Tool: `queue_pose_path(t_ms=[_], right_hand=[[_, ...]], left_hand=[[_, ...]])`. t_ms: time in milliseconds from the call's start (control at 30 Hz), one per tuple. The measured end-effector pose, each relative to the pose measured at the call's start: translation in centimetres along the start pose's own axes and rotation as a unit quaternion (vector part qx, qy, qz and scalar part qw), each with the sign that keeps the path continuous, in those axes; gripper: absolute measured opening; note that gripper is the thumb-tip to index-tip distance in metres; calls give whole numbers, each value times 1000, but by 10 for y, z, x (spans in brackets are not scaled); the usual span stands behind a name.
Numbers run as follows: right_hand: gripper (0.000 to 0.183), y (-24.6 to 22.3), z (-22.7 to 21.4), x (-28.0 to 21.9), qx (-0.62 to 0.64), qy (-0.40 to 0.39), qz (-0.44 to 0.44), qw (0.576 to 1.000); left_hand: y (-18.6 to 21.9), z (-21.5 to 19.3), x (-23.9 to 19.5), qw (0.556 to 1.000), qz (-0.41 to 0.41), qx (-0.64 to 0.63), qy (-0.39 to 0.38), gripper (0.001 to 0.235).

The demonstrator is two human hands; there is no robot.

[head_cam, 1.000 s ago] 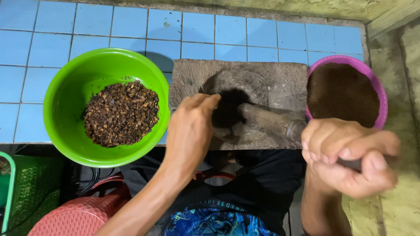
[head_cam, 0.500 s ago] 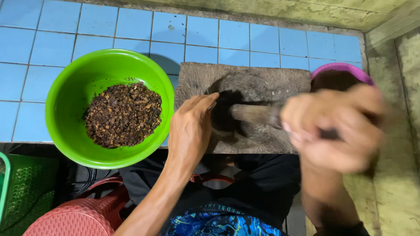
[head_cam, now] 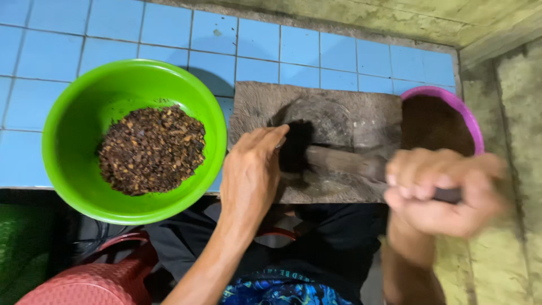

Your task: The person uses a pestle to grind dark brown material in a stone mortar. They repeatedly press and rotate the pestle to break down the material, occasionally using their left hand to adjust the contents within the mortar.

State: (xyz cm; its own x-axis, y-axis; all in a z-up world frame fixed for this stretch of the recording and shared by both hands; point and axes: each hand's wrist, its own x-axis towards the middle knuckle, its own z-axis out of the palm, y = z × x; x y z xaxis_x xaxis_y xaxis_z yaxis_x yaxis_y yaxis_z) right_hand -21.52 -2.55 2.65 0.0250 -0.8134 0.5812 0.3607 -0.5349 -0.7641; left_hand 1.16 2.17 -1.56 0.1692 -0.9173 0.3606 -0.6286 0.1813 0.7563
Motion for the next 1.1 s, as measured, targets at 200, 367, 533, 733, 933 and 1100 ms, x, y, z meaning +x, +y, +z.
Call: queue_pose_path(t_ms=[200, 367, 533, 733, 933, 1100], right_hand=[[43, -17, 0, 21, -86, -69, -60, 992], [31, 25, 68, 20, -15, -92, 33, 995], [29, 16, 47, 2, 1, -62, 54, 997], [20, -6, 5, -17, 27, -16, -20, 999], [20, -29, -47, -45, -17, 6, -128, 992], [30, -23, -84, -66, -11, 38, -165, 985]], left_hand=[[0, 3, 0, 1000, -8, 16, -6, 46], [1, 2, 2, 999, -17, 28, -3, 41], [3, 2, 6, 999, -15, 37, -27, 38], [6, 14, 7, 987, 42, 141, -70, 32], [31, -16, 2, 985, 78, 100, -119, 30], [30, -14, -6, 974, 100, 122, -161, 39]])
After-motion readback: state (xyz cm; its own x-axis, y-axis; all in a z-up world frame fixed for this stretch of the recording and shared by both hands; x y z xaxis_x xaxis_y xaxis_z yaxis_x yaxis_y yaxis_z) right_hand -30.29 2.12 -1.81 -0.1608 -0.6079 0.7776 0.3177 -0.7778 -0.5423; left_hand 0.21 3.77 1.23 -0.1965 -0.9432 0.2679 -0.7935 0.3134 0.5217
